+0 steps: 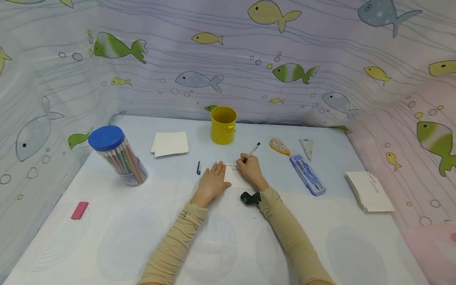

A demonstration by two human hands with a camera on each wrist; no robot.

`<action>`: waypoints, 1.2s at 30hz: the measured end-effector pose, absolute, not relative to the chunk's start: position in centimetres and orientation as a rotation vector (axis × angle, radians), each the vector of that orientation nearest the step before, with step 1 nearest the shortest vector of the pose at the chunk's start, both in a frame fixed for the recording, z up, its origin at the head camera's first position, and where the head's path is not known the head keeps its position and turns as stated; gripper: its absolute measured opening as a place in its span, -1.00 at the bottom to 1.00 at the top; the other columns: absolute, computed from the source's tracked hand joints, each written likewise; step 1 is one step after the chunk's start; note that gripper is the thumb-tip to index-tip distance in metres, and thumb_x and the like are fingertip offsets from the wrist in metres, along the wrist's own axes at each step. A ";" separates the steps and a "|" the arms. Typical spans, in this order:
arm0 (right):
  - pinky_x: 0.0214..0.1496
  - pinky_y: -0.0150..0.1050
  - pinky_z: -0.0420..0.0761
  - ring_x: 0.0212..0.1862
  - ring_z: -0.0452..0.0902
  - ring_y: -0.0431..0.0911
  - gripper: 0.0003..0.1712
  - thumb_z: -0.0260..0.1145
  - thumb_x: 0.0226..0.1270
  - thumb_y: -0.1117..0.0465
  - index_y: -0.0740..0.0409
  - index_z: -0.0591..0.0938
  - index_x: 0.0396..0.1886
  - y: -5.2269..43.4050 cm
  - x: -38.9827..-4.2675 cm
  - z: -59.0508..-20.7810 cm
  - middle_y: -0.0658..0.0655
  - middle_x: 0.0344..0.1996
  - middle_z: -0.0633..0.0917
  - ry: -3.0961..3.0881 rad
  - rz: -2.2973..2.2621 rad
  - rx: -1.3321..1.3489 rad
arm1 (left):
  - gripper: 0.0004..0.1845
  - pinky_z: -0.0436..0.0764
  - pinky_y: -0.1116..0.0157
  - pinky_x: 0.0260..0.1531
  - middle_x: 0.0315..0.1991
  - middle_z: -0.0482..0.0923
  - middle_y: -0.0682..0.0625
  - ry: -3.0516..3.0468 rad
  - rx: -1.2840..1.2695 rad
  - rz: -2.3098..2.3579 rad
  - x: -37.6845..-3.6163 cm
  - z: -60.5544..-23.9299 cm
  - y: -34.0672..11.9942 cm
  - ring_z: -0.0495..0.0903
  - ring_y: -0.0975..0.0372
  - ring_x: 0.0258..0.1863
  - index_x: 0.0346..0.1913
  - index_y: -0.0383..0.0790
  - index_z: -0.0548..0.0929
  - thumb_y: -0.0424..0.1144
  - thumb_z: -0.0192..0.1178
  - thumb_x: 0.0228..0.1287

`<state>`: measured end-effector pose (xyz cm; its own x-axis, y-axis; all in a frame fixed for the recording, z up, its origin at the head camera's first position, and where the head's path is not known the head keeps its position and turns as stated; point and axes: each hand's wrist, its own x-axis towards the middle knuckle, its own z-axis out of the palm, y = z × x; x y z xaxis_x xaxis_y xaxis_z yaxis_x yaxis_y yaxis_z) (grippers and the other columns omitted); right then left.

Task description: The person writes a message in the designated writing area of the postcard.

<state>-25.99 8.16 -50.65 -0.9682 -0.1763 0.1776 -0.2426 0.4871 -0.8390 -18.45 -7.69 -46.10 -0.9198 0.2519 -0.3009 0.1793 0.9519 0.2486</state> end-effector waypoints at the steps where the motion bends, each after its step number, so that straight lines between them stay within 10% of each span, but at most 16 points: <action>1: -0.73 -0.43 0.01 -0.78 0.00 -0.28 -0.57 0.10 0.23 0.37 0.06 0.21 -0.78 8.2 -26.0 -50.7 -0.08 -0.88 0.20 -2.656 1.507 0.377 | -0.19 -0.03 0.01 0.54 0.57 -0.16 -0.15 2.771 0.317 0.312 -18.4 -46.1 -7.7 -0.14 0.03 0.57 0.53 -0.31 -0.02 0.11 -0.04 0.45; 36: -0.77 -0.43 0.01 -0.82 -0.01 -0.27 -0.55 0.07 0.27 0.35 0.04 0.19 -0.79 8.5 -25.8 -50.8 -0.10 -0.91 0.19 -2.611 1.488 0.351 | -0.20 -0.02 0.02 0.54 0.57 -0.14 -0.15 2.790 0.321 0.288 -18.5 -46.4 -7.6 -0.12 0.04 0.57 0.53 -0.30 -0.02 0.11 -0.05 0.46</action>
<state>-25.82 8.51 -50.82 -0.9665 -0.1430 0.2133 -0.2564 0.4911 -0.8325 -18.52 -7.61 -46.41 -0.9244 0.2510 -0.2872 0.1870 0.9545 0.2322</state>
